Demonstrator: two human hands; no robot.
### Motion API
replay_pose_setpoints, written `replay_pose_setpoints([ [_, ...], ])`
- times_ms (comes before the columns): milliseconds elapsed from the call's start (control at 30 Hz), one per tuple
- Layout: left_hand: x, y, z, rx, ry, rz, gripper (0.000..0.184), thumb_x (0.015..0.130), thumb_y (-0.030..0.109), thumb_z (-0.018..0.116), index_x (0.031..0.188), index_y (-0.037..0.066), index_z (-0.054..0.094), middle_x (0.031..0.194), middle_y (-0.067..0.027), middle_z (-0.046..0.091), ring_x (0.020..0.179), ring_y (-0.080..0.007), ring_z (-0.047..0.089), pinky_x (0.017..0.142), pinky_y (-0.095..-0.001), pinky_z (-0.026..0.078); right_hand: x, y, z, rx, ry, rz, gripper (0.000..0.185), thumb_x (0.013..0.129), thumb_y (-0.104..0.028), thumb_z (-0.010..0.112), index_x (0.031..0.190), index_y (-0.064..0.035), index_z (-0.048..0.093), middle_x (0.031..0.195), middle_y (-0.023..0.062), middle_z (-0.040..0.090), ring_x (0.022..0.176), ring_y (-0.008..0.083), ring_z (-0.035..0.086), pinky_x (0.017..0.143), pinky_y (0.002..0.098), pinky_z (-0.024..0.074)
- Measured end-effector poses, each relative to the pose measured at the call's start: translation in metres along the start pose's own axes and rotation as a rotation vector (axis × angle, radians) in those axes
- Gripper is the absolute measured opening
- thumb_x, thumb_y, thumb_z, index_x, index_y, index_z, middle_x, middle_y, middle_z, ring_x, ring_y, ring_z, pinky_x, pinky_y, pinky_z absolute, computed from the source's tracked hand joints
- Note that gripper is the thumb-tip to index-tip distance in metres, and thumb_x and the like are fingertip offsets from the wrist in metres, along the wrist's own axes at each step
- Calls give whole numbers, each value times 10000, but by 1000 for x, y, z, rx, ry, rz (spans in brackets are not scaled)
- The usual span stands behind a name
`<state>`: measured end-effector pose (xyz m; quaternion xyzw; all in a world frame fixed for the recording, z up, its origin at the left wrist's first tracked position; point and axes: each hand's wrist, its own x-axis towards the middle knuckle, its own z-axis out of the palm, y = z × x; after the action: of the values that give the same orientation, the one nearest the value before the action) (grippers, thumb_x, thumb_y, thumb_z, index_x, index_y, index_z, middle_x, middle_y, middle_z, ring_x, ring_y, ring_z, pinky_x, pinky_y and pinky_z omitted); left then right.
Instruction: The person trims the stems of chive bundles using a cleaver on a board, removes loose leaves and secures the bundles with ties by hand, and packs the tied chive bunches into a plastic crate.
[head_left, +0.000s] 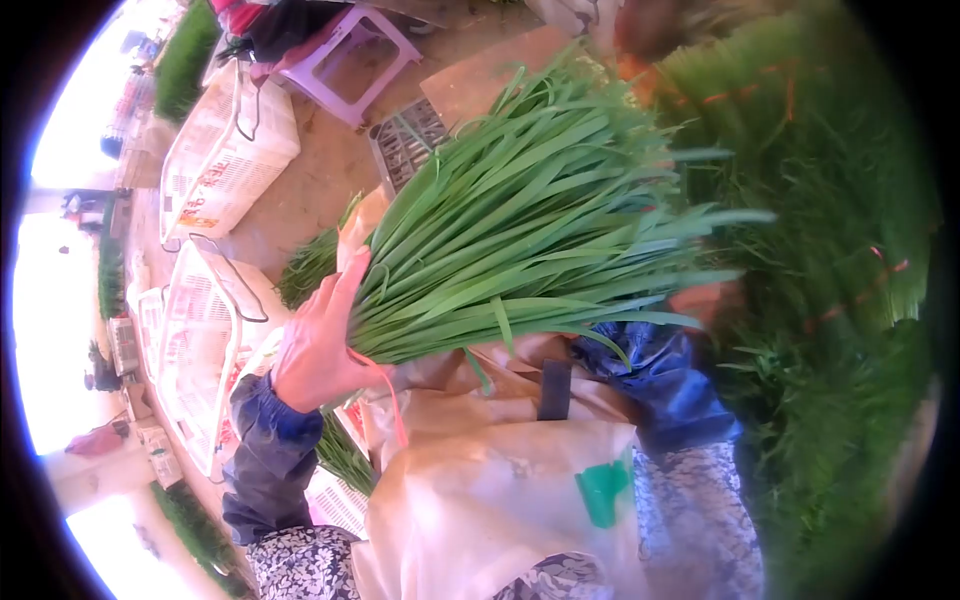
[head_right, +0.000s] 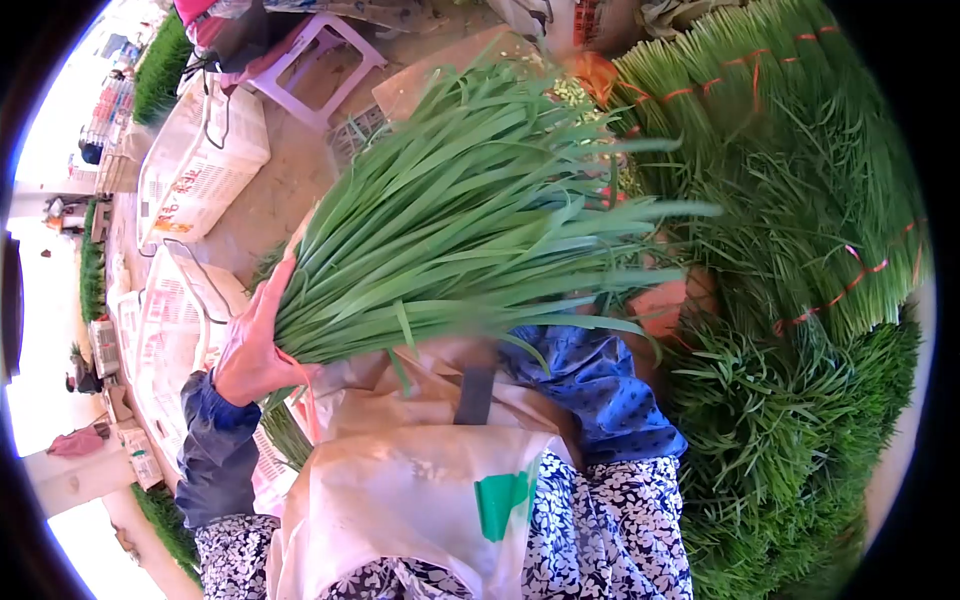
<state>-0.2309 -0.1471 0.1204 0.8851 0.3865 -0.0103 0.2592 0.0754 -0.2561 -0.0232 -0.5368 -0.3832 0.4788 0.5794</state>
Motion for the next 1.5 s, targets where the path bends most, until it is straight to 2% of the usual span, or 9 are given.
replay_pose_setpoints([
  [333, -2, 25, -15, 317, -148, 82, 1092, 587, 303, 888, 1498, 69, 334, 1385, -230, 450, 1109, -434, 551, 935, -483, 472, -38, 54, -113, -114, 367, 102, 223, 929, -90, 558, 1117, -21, 656, 977, 61, 682, 857, 180, 643, 775, 305, 538],
  [400, 7, 35, -29, 289, -125, 124, 912, 639, 219, 841, 1444, 73, 439, 1374, -207, 490, 1143, -426, 553, 940, -474, 480, -45, 31, -127, -31, 769, 71, 200, 918, -31, 568, 1095, -11, 661, 988, 58, 683, 879, 147, 638, 795, 282, 530],
  [467, 26, 43, -36, 359, -47, 493, 655, 678, 115, 762, 1307, 76, 583, 1314, -169, 567, 1163, -398, 561, 933, -471, 487, -49, 20, -138, -295, 914, -188, 222, 897, -1, 574, 1101, -3, 662, 1010, 79, 686, 918, 163, 649, 832, 293, 532],
  [500, 34, 44, -27, 386, 56, 622, 460, 697, 53, 695, 1155, 76, 662, 1255, -115, 623, 1176, -375, 565, 947, -494, 474, -48, -7, -114, -341, 819, -255, 250, 880, 8, 574, 1112, -11, 665, 1036, 85, 682, 967, 196, 647, 876, 322, 525],
  [667, 64, 37, 5, 531, 9, 720, 372, 734, 78, 688, 1105, 100, 677, 1273, -36, 617, 1215, -355, 538, 1016, -559, 402, -27, -54, 11, -913, -2, -774, 372, 693, -5, 653, 1063, -37, 681, 1145, 96, 646, 1135, 311, 587, 1013, 484, 451],
  [1000, 55, 35, 12, 523, -68, 495, 618, 667, 28, 721, 1266, 138, 614, 1444, -62, 501, 1377, -406, 383, 1083, -596, 298, -49, -28, 21, -796, -15, -623, 351, 691, -6, 693, 1041, -25, 674, 1120, 122, 644, 1086, 316, 607, 954, 470, 483],
  [1133, 57, 36, 12, 533, -75, 504, 618, 683, 28, 703, 1283, 138, 603, 1453, -66, 490, 1376, -412, 380, 1089, -588, 292, -26, -29, 10, -363, 305, -396, 227, 810, 14, 664, 1036, 3, 638, 1028, 183, 630, 902, 345, 638, 791, 380, 534],
  [1200, 57, 38, 14, 531, -47, 502, 604, 672, 56, 741, 1254, 162, 616, 1428, -27, 507, 1350, -387, 407, 1064, -586, 324, -5, -29, 0, -715, 282, -593, 219, 805, -4, 674, 1020, -31, 644, 992, 146, 619, 863, 345, 637, 737, 375, 536],
  [1500, 58, 34, 16, 491, 8, 528, 580, 661, 78, 779, 1214, 160, 627, 1371, -9, 545, 1286, -368, 460, 1013, -562, 378, 17, -22, -3, -844, 39, -617, 145, 778, -36, 687, 892, -68, 604, 908, 71, 584, 748, 314, 622, 614, 391, 518],
])
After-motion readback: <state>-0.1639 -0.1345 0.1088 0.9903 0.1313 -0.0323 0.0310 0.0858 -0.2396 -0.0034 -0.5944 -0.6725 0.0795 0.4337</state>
